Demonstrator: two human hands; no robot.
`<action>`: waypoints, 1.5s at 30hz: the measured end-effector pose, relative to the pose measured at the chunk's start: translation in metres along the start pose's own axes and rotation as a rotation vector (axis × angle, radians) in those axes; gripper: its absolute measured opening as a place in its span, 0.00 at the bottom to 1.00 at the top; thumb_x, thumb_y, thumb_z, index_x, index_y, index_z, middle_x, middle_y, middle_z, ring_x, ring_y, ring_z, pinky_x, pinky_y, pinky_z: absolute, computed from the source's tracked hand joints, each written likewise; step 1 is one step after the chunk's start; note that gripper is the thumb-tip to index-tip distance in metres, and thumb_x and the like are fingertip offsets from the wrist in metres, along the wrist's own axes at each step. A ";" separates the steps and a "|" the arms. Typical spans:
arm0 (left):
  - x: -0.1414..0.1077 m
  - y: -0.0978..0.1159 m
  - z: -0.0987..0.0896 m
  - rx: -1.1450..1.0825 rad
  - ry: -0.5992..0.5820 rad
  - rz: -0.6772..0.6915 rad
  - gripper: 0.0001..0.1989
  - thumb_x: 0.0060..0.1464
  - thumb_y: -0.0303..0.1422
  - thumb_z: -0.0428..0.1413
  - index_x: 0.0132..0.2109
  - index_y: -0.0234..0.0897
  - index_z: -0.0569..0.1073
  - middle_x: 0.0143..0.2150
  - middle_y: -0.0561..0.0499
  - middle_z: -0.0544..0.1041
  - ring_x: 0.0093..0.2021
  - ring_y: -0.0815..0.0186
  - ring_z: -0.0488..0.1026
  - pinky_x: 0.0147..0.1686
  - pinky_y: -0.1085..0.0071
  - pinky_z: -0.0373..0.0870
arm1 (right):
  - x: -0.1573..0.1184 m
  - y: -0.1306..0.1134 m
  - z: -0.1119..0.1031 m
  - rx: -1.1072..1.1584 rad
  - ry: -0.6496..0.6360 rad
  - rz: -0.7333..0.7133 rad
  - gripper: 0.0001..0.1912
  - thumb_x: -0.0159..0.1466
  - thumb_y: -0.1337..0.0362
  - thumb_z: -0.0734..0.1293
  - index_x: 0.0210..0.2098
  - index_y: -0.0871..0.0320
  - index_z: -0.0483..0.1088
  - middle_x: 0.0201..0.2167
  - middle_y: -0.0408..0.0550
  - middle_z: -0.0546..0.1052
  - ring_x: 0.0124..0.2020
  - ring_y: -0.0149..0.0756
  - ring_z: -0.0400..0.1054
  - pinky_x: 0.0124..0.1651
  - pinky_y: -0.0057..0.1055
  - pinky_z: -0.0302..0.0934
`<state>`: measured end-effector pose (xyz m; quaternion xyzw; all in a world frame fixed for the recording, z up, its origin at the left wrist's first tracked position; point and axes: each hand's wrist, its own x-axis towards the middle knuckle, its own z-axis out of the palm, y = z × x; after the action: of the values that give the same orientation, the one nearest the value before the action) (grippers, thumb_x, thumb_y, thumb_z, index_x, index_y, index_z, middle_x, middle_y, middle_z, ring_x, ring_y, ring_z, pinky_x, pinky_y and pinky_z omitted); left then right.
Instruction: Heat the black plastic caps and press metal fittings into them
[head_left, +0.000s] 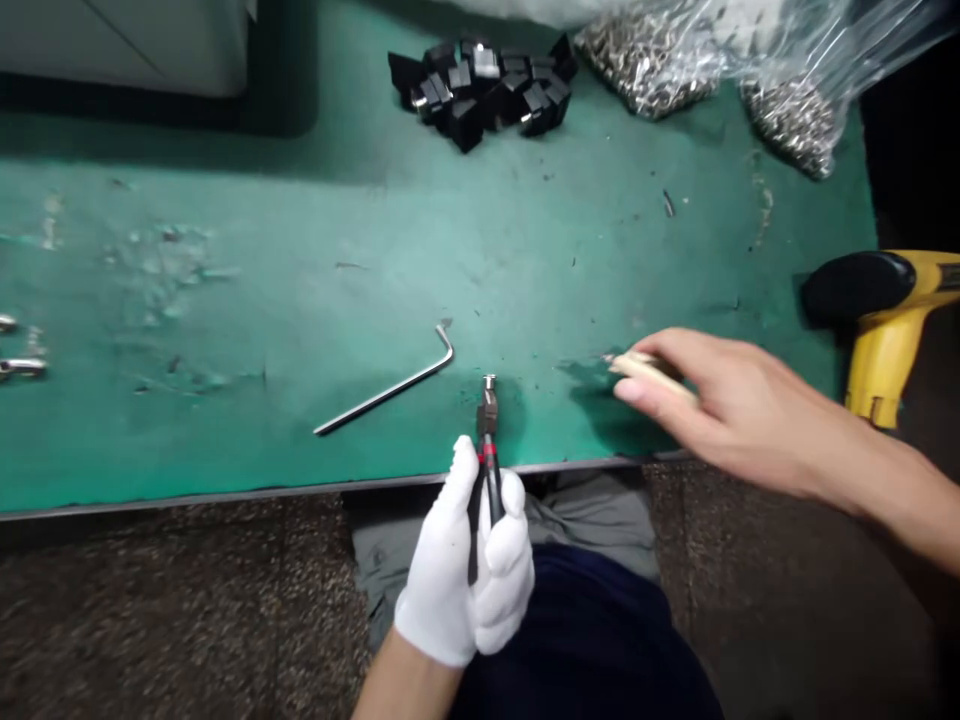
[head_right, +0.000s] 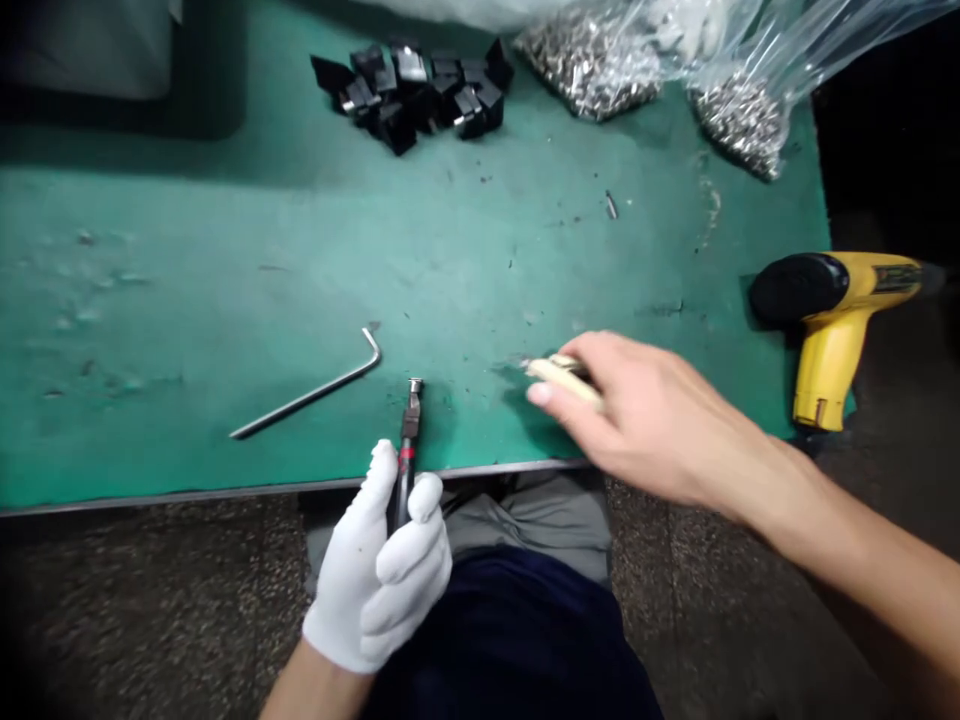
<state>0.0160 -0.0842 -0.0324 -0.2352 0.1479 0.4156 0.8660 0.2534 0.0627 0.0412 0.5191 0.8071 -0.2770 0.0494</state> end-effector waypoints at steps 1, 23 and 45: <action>0.000 0.000 0.001 -0.022 -0.007 -0.007 0.30 0.69 0.52 0.40 0.36 0.34 0.76 0.16 0.56 0.66 0.08 0.76 0.51 0.10 0.76 0.65 | 0.003 -0.017 0.003 0.079 -0.101 0.030 0.18 0.70 0.46 0.64 0.44 0.52 0.76 0.34 0.48 0.78 0.31 0.41 0.69 0.33 0.33 0.57; 0.003 0.003 -0.010 -0.227 -0.266 -0.120 0.34 0.69 0.51 0.33 0.41 0.37 0.78 0.16 0.59 0.60 0.09 0.75 0.56 0.15 0.73 0.72 | 0.062 -0.102 -0.017 -0.021 -0.625 0.320 0.34 0.72 0.38 0.50 0.36 0.56 0.75 0.35 0.51 0.80 0.36 0.44 0.72 0.40 0.35 0.61; 0.001 0.002 -0.008 -0.323 -0.272 -0.147 0.33 0.69 0.52 0.34 0.41 0.36 0.77 0.17 0.55 0.68 0.11 0.73 0.63 0.15 0.72 0.73 | 0.069 -0.105 -0.022 0.030 -0.642 0.349 0.32 0.70 0.38 0.55 0.39 0.56 0.78 0.35 0.51 0.80 0.36 0.44 0.72 0.40 0.33 0.64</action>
<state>0.0149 -0.0868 -0.0399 -0.3227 -0.0562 0.3977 0.8571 0.1360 0.0969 0.0755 0.5364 0.6453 -0.4253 0.3392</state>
